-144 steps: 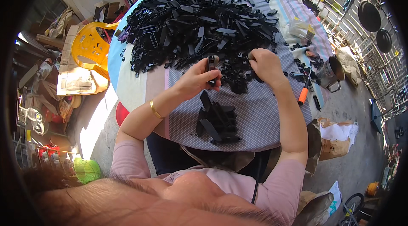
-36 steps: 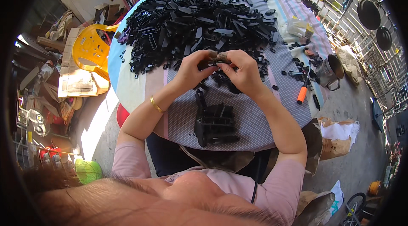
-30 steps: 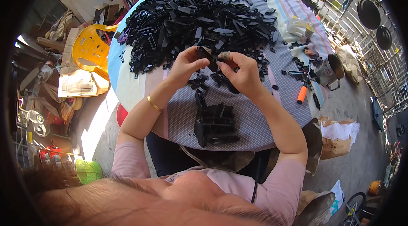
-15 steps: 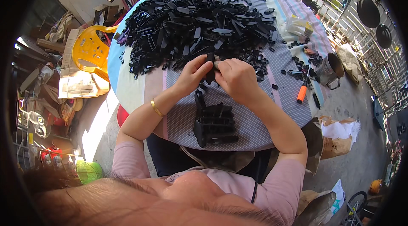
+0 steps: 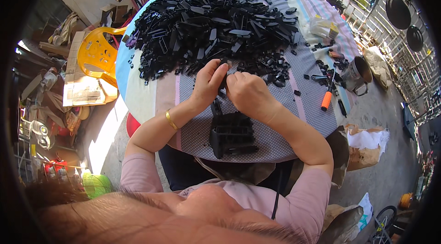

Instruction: Assembling small black plastic components together at a round table.

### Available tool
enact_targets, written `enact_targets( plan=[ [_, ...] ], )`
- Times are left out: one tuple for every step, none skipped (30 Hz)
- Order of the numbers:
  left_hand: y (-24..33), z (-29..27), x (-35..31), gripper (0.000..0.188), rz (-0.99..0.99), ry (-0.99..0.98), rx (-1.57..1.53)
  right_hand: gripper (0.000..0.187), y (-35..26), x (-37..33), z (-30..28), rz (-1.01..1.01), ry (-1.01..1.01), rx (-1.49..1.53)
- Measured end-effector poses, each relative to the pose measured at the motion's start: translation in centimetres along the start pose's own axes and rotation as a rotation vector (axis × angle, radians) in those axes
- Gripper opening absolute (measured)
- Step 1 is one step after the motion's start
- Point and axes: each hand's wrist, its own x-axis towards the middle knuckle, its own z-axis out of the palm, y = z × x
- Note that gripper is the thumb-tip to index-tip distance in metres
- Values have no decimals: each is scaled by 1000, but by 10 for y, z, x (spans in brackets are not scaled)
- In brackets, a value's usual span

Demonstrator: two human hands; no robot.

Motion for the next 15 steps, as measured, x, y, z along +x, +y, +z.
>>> enact_targets(
  plan=[
    [-1, 3, 1, 25, 0, 0, -1, 13, 2, 0, 3, 30, 28, 49],
    [-2, 6, 3, 25, 27, 31, -23, 16, 3, 1, 4, 60, 56, 99],
    [-4, 8, 5, 26, 53, 63, -46, 16, 5, 2, 1, 59, 56, 98],
    [-10, 6, 10, 26, 55, 64, -46, 20, 9, 3, -7, 106, -16, 221],
    [-16, 2, 14, 27, -29, 17, -174, 24, 14, 5, -14, 149, -88, 347],
    [-21, -2, 15, 29, -113, -30, -303, 24, 23, 4, -19, 252, -203, 472],
    [-13, -5, 14, 31, -254, -129, -482, 25, 35, 0, -23, 291, -156, 488],
    [-8, -7, 14, 31, -255, -132, -485, 21, 51, -5, -24, 381, -82, 447],
    [-4, -8, 13, 29, -395, -164, -590, 20, 73, -13, -21, 439, -69, 285],
    [-2, -9, 14, 27, -536, -202, -695, 19, 94, -22, -19, 498, -55, 118],
    [-3, -10, 15, 27, -536, -208, -697, 19, 111, -29, -18, 538, -122, 83],
    [-6, -13, 15, 24, -555, -243, -716, 19, 122, -33, -17, 572, -189, 53],
    [-8, -16, 14, 22, -573, -277, -736, 18, 123, -33, -18, 564, -234, 50],
    [-11, -17, 14, 22, -570, -274, -736, 18, 124, -32, -17, 560, -233, 50],
    [-13, -18, 13, 21, -523, -319, -694, 18, 124, -31, -13, 568, -247, 17]
  ],
)
